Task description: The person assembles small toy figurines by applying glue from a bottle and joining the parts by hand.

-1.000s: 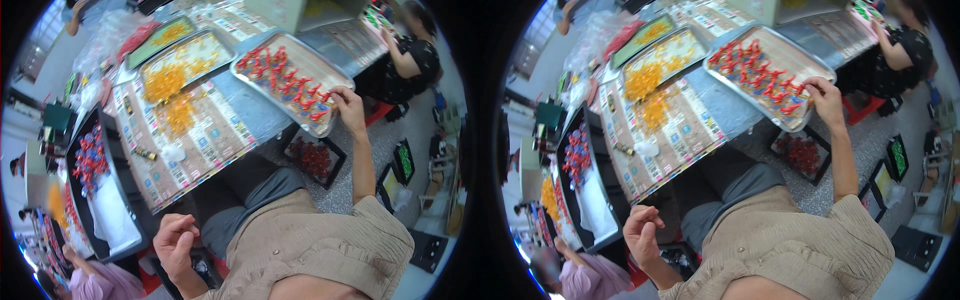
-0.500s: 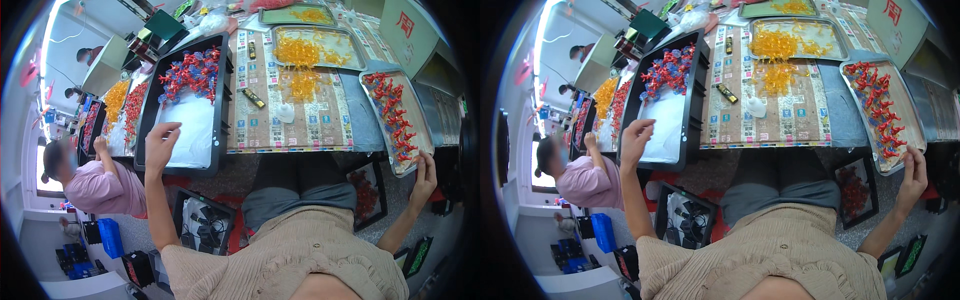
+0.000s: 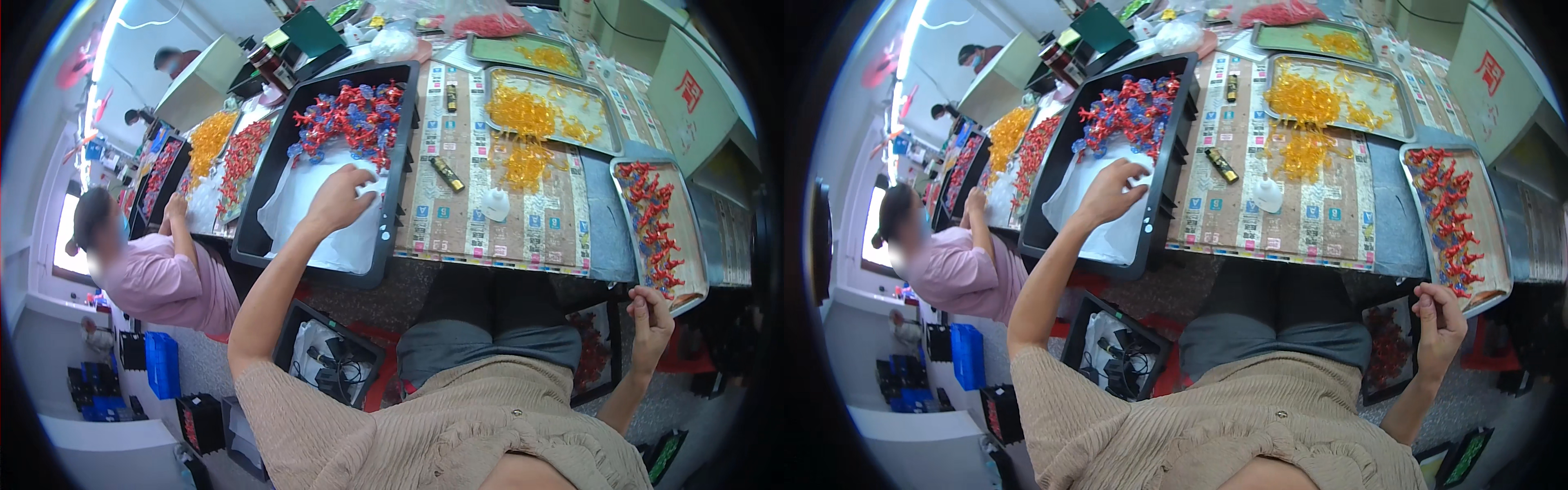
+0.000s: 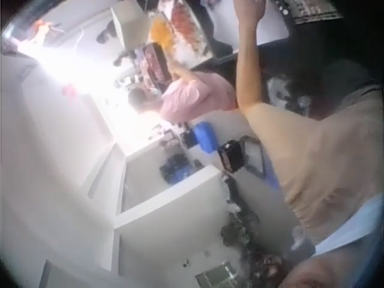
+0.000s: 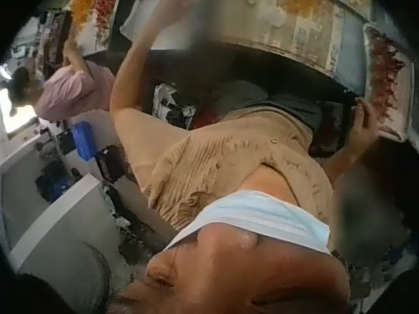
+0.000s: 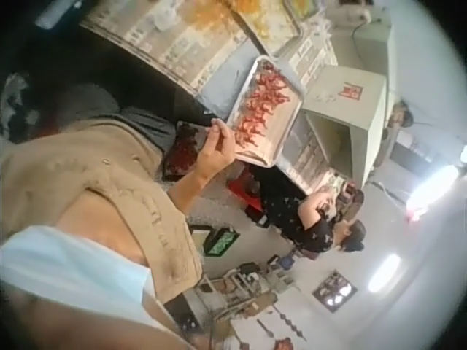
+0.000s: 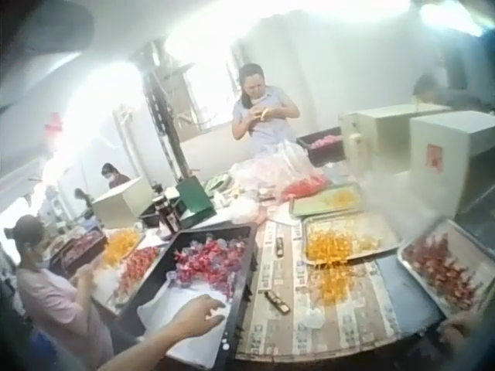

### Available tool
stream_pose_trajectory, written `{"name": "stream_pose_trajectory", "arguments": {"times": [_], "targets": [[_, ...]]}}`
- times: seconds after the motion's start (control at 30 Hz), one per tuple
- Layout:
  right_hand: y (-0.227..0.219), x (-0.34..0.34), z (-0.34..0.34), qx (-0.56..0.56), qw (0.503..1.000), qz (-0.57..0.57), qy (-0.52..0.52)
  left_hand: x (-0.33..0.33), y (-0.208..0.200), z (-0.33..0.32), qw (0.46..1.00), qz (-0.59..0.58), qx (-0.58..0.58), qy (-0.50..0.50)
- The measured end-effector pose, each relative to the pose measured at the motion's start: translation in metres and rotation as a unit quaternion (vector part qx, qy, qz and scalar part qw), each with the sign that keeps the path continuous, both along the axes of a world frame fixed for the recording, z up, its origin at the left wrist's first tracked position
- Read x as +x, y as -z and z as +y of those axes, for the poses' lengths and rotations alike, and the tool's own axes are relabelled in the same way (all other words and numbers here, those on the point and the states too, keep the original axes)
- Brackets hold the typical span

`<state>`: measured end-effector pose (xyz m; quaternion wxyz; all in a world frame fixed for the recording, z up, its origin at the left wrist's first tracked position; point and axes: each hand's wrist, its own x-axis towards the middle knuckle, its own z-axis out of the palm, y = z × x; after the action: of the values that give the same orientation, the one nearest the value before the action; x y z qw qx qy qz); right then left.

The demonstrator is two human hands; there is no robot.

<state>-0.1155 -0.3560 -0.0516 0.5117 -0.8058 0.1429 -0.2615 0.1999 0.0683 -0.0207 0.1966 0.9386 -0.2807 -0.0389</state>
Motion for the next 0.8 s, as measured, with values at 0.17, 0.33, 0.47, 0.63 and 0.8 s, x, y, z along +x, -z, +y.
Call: {"name": "stream_pose_trajectory", "arguments": {"times": [0.17, 0.33, 0.47, 0.63, 0.8], "targets": [[0.001, 0.006, 0.010, 0.005, 1.000, 0.013, -0.019, 0.010, 0.012, -0.007, 0.996, 0.017, 0.012, 0.087], [0.000, 0.010, 0.018, 0.018, 0.999, 0.018, -0.023, 0.013, 0.007, 0.007, 0.973, 0.205, -0.024, 0.106], [0.000, 0.015, 0.023, 0.026, 0.999, 0.025, -0.039, -0.004, 0.001, 0.007, 0.981, 0.175, -0.031, 0.075], [-0.001, 0.023, 0.032, 0.042, 0.996, 0.019, -0.072, -0.023, -0.024, 0.028, 0.953, 0.167, -0.247, -0.058], [-0.005, 0.047, 0.059, 0.070, 0.989, 0.015, -0.130, -0.088, -0.045, -0.002, 0.840, 0.243, -0.474, -0.102]]}}
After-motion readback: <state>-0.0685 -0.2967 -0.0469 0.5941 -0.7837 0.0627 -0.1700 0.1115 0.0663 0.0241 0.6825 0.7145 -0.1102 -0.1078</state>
